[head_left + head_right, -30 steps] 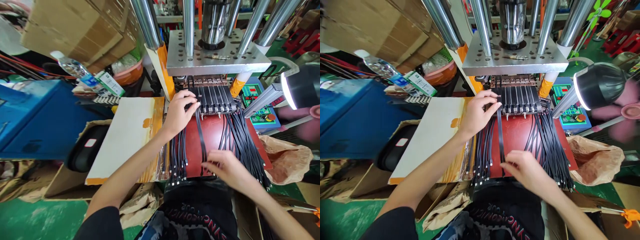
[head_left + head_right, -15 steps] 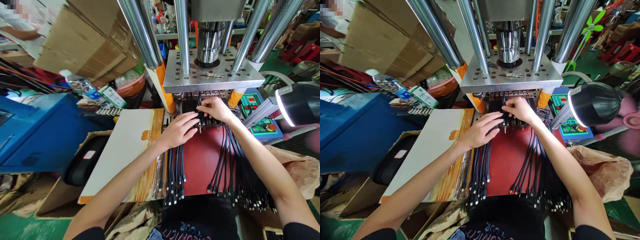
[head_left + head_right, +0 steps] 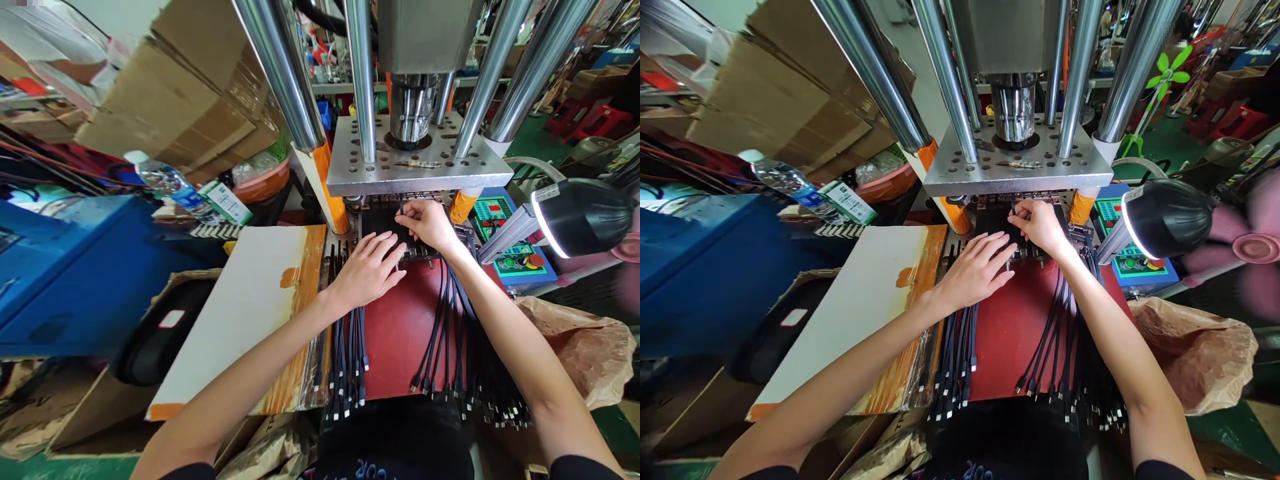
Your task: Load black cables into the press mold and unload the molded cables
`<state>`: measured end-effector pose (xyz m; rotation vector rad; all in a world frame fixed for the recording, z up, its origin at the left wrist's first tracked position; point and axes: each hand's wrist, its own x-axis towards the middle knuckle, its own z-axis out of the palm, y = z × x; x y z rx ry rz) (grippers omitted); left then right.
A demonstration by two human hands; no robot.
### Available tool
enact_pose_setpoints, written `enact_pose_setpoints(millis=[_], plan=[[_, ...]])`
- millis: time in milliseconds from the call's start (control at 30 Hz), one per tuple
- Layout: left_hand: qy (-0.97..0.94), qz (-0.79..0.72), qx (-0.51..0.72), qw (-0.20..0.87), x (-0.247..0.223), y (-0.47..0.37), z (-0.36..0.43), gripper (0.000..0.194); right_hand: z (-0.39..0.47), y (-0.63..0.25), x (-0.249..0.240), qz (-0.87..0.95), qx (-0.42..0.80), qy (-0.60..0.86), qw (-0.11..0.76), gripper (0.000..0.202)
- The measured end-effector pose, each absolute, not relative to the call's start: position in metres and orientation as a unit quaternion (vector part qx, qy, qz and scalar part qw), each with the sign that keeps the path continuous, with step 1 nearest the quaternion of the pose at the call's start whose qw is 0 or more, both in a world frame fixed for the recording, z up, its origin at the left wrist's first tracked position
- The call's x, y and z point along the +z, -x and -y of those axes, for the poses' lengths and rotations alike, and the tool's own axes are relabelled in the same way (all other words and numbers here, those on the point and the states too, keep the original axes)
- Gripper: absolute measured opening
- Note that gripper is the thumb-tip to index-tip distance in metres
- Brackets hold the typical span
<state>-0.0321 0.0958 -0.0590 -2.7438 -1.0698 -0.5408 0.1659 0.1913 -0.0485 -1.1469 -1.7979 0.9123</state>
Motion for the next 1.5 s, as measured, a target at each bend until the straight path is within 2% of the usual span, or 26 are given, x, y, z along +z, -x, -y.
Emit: enact_pose_setpoints(millis=[100, 200, 267, 367, 467, 600, 767, 900, 1000, 1067, 1100, 1167, 1233, 1300, 1433, 1500], plan=[[0.899, 0.396, -0.162, 0.094, -0.061, 0.022, -0.088, 0.05, -0.184, -0.166, -0.048, 0.702, 0.305, 0.501, 0.405, 0.027], [0.889, 0.426, -0.14, 0.096, -0.059, 0.015, -0.081, 0.054, -0.158, -0.174, -0.044, 0.751, 0.177, 0.515, 0.373, 0.04], [0.891, 0.428, -0.124, 0.089, -0.056, 0.014, -0.08, 0.059, -0.139, -0.179, -0.04, 0.81, 0.084, 0.505, 0.286, 0.048], [0.894, 0.428, -0.111, 0.074, -0.05, 0.014, -0.091, 0.064, -0.129, -0.178, -0.036, 0.844, 0.021, 0.519, 0.137, 0.053], [0.887, 0.445, -0.111, 0.058, -0.045, 0.013, -0.116, 0.067, -0.147, -0.166, -0.032, 0.825, -0.01, 0.559, 0.082, 0.052], [0.876, 0.468, -0.109, 0.041, -0.043, 0.008, -0.156, 0.064, -0.185, -0.155, -0.033, 0.811, -0.05, 0.578, 0.076, 0.053], [0.865, 0.48, -0.141, 0.047, -0.041, 0.0, -0.198, 0.044, -0.221, -0.147, -0.031, 0.805, -0.041, 0.59, 0.058, 0.047], [0.853, 0.496, -0.156, 0.042, -0.027, -0.003, -0.21, 0.037, -0.223, -0.147, -0.015, 0.82, -0.032, 0.569, 0.048, 0.043], [0.866, 0.466, -0.176, 0.045, -0.021, 0.012, -0.168, 0.036, -0.171, -0.166, -0.014, 0.825, -0.046, 0.556, 0.096, 0.044], [0.86, 0.467, -0.198, 0.055, -0.027, 0.031, -0.115, 0.034, -0.106, -0.185, -0.027, 0.792, -0.07, 0.582, 0.173, 0.036], [0.837, 0.508, -0.197, 0.055, -0.034, 0.041, -0.085, 0.033, -0.069, -0.194, -0.039, 0.773, -0.066, 0.605, 0.182, 0.031], [0.768, 0.631, -0.107, 0.036, -0.05, 0.059, -0.032, 0.038, 0.001, -0.204, -0.066, 0.739, -0.049, 0.662, 0.116, 0.027], [0.738, 0.675, -0.006, -0.002, -0.067, 0.069, 0.003, 0.035, 0.052, -0.204, -0.091, 0.709, -0.043, 0.703, 0.036, 0.031], [0.721, 0.69, 0.018, -0.065, -0.079, 0.073, 0.016, 0.029, 0.078, -0.195, -0.11, 0.695, -0.041, 0.718, 0.006, 0.03], [0.697, 0.693, -0.054, -0.178, -0.087, 0.074, 0.003, 0.024, 0.074, -0.186, -0.124, 0.69, -0.008, 0.722, 0.039, 0.028], [0.691, 0.688, -0.078, -0.205, -0.084, 0.078, -0.004, 0.022, 0.068, -0.195, -0.12, 0.686, 0.048, 0.721, 0.089, 0.027]])
